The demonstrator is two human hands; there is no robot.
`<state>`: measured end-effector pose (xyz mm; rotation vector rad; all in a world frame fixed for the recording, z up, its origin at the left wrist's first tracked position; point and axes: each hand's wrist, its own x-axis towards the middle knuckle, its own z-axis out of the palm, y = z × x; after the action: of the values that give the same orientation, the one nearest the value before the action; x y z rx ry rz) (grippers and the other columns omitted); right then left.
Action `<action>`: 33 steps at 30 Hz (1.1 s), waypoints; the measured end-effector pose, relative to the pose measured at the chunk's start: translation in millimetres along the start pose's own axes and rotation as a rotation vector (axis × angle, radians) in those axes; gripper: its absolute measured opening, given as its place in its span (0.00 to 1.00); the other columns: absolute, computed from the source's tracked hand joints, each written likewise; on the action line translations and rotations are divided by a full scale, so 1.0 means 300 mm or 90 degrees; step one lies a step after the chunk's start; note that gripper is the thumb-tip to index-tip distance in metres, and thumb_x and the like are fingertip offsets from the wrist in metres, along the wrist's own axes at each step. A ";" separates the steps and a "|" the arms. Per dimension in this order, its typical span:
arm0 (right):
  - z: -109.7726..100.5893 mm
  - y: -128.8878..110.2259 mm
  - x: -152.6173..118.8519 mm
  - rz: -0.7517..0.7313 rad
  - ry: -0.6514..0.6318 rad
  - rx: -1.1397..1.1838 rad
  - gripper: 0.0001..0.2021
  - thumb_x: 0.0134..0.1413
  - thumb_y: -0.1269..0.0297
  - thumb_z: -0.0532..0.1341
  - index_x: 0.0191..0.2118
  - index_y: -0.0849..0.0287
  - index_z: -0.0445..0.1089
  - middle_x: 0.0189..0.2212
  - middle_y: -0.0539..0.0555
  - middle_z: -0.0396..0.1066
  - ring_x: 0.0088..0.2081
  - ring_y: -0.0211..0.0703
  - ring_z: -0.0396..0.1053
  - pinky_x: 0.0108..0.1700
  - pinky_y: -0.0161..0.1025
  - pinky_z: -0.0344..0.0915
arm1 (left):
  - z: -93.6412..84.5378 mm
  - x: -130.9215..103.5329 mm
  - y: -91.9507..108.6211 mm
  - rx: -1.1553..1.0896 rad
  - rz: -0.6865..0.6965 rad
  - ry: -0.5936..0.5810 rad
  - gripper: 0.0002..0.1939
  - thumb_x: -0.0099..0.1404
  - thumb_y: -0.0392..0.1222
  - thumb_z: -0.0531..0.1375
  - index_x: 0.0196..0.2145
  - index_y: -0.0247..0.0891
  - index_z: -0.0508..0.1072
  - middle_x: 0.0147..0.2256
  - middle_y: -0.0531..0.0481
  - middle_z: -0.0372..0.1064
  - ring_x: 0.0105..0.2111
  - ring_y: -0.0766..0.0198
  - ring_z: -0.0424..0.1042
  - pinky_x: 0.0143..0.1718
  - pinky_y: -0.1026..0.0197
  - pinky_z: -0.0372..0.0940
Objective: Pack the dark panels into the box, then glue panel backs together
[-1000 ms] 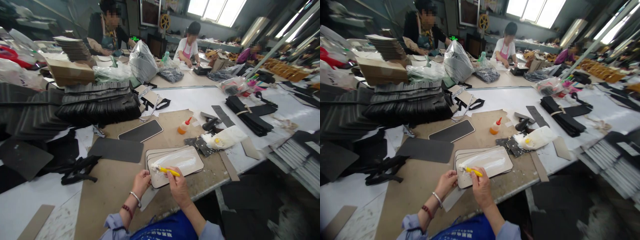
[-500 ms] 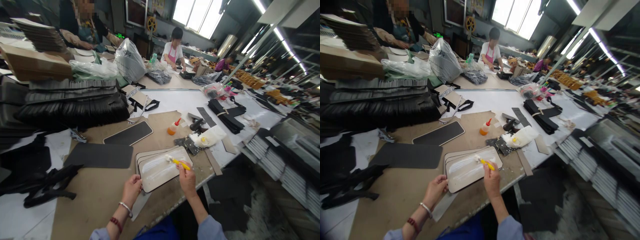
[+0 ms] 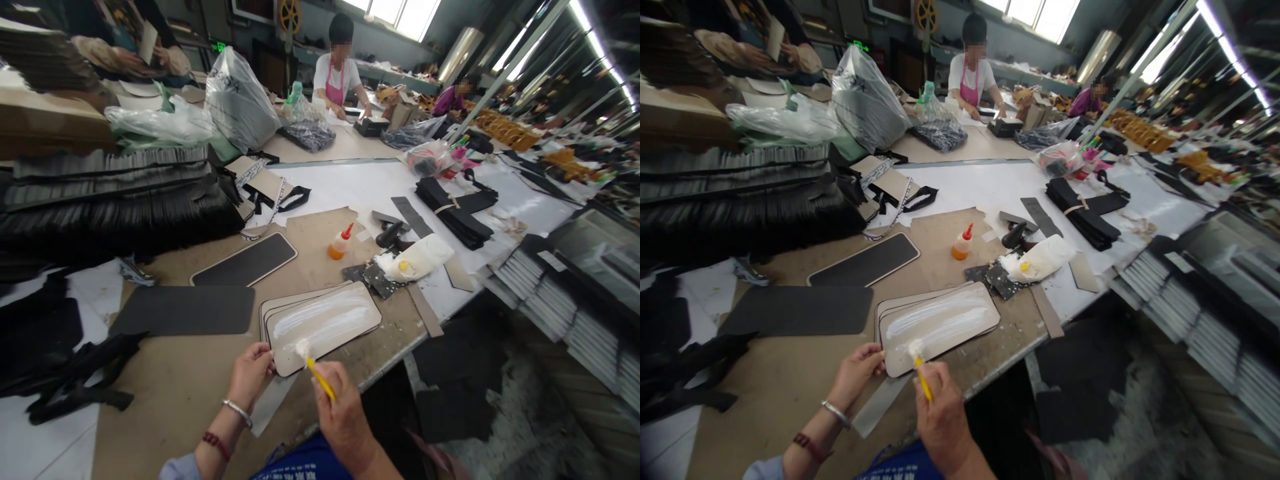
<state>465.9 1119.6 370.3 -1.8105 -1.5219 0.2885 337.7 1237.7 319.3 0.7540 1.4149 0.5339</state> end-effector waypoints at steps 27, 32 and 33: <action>-0.103 0.245 0.217 0.077 0.111 -0.002 0.10 0.59 0.65 0.50 0.38 0.59 0.67 0.33 0.56 0.69 0.37 0.42 0.68 0.40 0.41 0.68 | -0.013 -0.008 0.010 -0.015 -0.010 0.020 0.15 0.33 0.46 0.62 0.20 0.35 0.69 0.12 0.55 0.64 0.16 0.69 0.60 0.18 0.66 0.57; -0.220 0.430 0.243 0.126 0.207 -0.101 0.12 0.58 0.61 0.50 0.36 0.60 0.67 0.32 0.57 0.69 0.34 0.43 0.69 0.37 0.42 0.69 | -0.023 0.008 -0.001 0.018 -0.016 0.025 0.17 0.31 0.48 0.63 0.21 0.35 0.70 0.12 0.54 0.64 0.16 0.67 0.61 0.19 0.64 0.58; -0.244 0.449 0.238 0.126 0.212 -0.112 0.12 0.58 0.61 0.50 0.36 0.60 0.67 0.32 0.57 0.69 0.34 0.43 0.69 0.36 0.42 0.69 | -0.023 0.008 -0.001 0.022 -0.017 0.028 0.18 0.31 0.49 0.64 0.21 0.35 0.70 0.12 0.54 0.64 0.16 0.67 0.61 0.19 0.64 0.58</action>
<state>630.6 1153.8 353.1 -2.0337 -1.1681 -0.0566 331.2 1240.2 317.6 0.7538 1.4761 0.5090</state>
